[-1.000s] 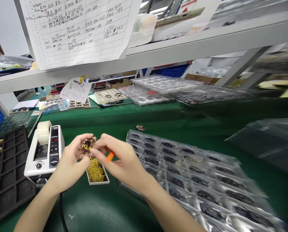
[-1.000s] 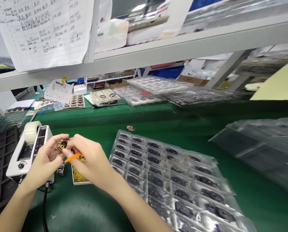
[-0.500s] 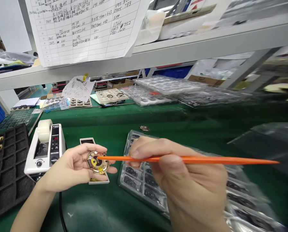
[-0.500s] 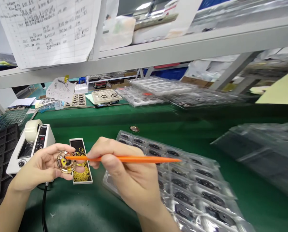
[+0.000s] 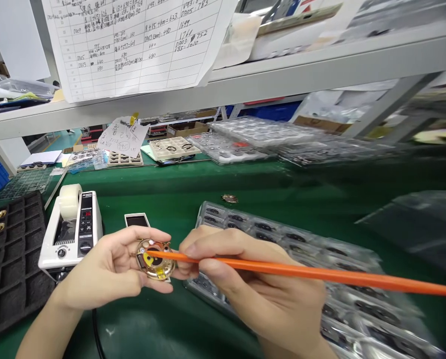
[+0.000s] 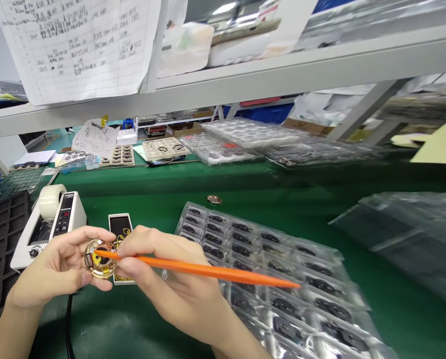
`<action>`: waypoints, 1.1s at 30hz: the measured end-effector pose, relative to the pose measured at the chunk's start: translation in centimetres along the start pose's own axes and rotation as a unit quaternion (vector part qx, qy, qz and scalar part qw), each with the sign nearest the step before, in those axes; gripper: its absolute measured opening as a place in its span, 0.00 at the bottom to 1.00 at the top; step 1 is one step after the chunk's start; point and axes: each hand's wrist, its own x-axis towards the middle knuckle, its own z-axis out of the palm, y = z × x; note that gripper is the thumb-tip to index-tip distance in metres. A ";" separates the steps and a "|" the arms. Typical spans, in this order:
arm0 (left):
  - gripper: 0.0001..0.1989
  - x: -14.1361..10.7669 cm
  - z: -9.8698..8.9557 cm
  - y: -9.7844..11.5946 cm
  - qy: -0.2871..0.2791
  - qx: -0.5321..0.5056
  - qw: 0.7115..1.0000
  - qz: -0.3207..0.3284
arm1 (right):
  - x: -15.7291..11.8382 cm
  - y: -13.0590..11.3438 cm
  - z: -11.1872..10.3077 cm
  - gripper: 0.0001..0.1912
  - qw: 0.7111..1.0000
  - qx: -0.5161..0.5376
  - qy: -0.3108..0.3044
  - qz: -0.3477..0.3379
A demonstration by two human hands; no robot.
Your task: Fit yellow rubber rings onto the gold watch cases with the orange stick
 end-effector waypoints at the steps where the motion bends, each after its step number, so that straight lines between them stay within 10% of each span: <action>1: 0.22 0.0 0.0 0.0 -0.002 0.000 1.000 0.001 | 0.0 0.0 0.0 0.08 1.000 -0.003 -0.001 -0.002; 33: 0.27 0.0 0.2 -0.1 0.000 0.011 1.000 0.006 | 0.1 0.1 -0.1 0.09 1.000 0.009 -0.019 0.011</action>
